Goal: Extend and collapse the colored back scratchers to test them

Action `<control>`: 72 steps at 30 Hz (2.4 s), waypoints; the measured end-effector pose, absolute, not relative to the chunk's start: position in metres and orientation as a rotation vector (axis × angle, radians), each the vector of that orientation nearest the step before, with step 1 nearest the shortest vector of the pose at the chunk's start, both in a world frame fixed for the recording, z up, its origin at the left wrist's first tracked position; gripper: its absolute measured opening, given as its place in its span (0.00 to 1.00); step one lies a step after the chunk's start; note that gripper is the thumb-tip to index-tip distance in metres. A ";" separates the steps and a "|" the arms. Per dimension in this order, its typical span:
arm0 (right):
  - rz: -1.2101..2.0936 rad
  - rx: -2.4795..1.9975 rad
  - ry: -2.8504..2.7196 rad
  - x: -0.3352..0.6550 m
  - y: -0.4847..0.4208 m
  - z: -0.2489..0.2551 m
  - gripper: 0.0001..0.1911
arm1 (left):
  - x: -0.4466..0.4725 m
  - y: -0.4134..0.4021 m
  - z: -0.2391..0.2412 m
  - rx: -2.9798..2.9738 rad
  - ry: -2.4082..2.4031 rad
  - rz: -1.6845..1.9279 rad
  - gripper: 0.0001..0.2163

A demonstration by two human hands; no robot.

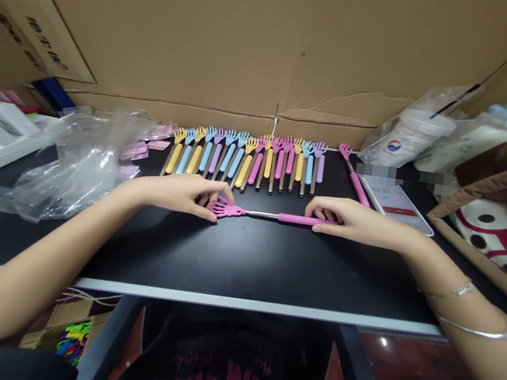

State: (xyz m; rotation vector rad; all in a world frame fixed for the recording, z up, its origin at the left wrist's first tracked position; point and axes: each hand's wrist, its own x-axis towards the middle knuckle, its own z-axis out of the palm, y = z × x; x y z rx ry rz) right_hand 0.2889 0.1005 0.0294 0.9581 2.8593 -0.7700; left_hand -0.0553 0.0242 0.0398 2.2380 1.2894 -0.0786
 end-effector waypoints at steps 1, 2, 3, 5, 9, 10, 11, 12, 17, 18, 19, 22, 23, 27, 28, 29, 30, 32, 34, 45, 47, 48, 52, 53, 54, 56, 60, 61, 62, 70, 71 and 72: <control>-0.770 0.959 2.861 0.289 0.100 0.029 0.16 | -0.055 0.024 0.040 2.237 1.292 -0.081 0.20; -0.769 0.959 2.864 0.289 0.100 0.029 0.16 | -0.055 0.024 0.040 2.237 1.296 -0.084 0.20; -0.767 0.959 2.868 0.289 0.100 0.029 0.17 | -0.055 0.024 0.040 2.238 1.297 -0.085 0.19; -0.761 0.955 2.871 0.288 0.100 0.029 0.17 | -0.054 0.024 0.040 2.240 1.299 -0.084 0.19; -0.754 0.950 2.875 0.288 0.100 0.029 0.17 | -0.054 0.025 0.040 2.240 1.299 -0.077 0.19; -0.750 0.951 2.876 0.289 0.100 0.028 0.17 | -0.055 0.025 0.039 2.241 1.300 -0.075 0.19; -0.746 0.951 2.878 0.289 0.100 0.028 0.17 | -0.055 0.025 0.039 2.241 1.300 -0.074 0.19; -0.742 0.949 2.880 0.289 0.100 0.028 0.17 | -0.055 0.025 0.039 2.241 1.300 -0.074 0.19; -0.723 0.939 2.883 0.289 0.101 0.028 0.16 | -0.054 0.024 0.039 2.227 1.308 -0.078 0.19; -0.721 0.938 2.882 0.289 0.101 0.028 0.16 | -0.054 0.024 0.039 2.224 1.309 -0.075 0.19; -0.721 0.937 2.882 0.289 0.101 0.028 0.16 | -0.054 0.024 0.040 2.223 1.309 -0.071 0.19; -0.722 0.938 2.888 0.289 0.101 0.028 0.16 | -0.053 0.024 0.040 2.223 1.307 -0.072 0.20; -0.720 0.938 2.891 0.289 0.101 0.028 0.16 | -0.053 0.024 0.040 2.224 1.308 -0.075 0.20; -0.716 0.937 2.892 0.289 0.101 0.028 0.16 | -0.054 0.024 0.039 2.219 1.304 -0.070 0.19; -0.716 0.938 2.890 0.289 0.101 0.028 0.16 | -0.055 0.024 0.039 2.217 1.302 -0.067 0.19; -0.716 0.940 2.888 0.289 0.100 0.028 0.16 | -0.055 0.024 0.039 2.216 1.301 -0.064 0.19; -0.713 0.943 2.886 0.289 0.100 0.028 0.16 | -0.055 0.024 0.038 2.217 1.301 -0.063 0.19; -0.707 0.945 2.884 0.288 0.100 0.028 0.16 | -0.056 0.024 0.037 2.223 1.302 -0.063 0.19; -0.704 0.945 2.883 0.288 0.100 0.029 0.17 | -0.056 0.025 0.037 2.232 1.303 -0.067 0.19; -0.708 0.938 2.889 0.288 0.101 0.027 0.16 | -0.056 0.024 0.037 2.231 1.292 -0.051 0.20; -0.707 0.936 2.889 0.288 0.101 0.027 0.16 | -0.056 0.024 0.037 2.234 1.292 -0.050 0.20; -0.706 0.934 2.889 0.288 0.100 0.027 0.16 | -0.056 0.024 0.038 2.234 1.291 -0.049 0.19; -0.693 0.930 2.890 0.288 0.100 0.028 0.16 | -0.056 0.024 0.038 2.234 1.283 -0.050 0.19; -0.690 0.931 2.889 0.288 0.100 0.028 0.15 | -0.056 0.024 0.039 2.236 1.282 -0.049 0.19; -0.687 0.933 2.889 0.289 0.099 0.028 0.15 | -0.056 0.024 0.039 2.236 1.279 -0.048 0.19; -0.681 0.937 2.889 0.288 0.099 0.029 0.15 | -0.056 0.024 0.038 2.234 1.278 -0.046 0.19; -0.665 0.932 2.889 0.288 0.098 0.030 0.15 | -0.056 0.024 0.037 2.228 1.280 -0.054 0.20; -0.663 0.930 2.888 0.288 0.098 0.030 0.15 | -0.056 0.025 0.037 2.230 1.278 -0.056 0.20; -0.659 0.931 2.889 0.288 0.098 0.030 0.15 | -0.057 0.025 0.036 2.233 1.276 -0.058 0.20; -0.644 0.936 2.900 0.287 0.098 0.029 0.15 | -0.056 0.024 0.038 2.254 1.279 -0.056 0.19; -0.642 0.938 2.901 0.287 0.098 0.029 0.15 | -0.056 0.024 0.038 2.255 1.280 -0.056 0.19; -0.640 0.939 2.903 0.287 0.099 0.029 0.15 | -0.056 0.024 0.038 2.254 1.281 -0.057 0.19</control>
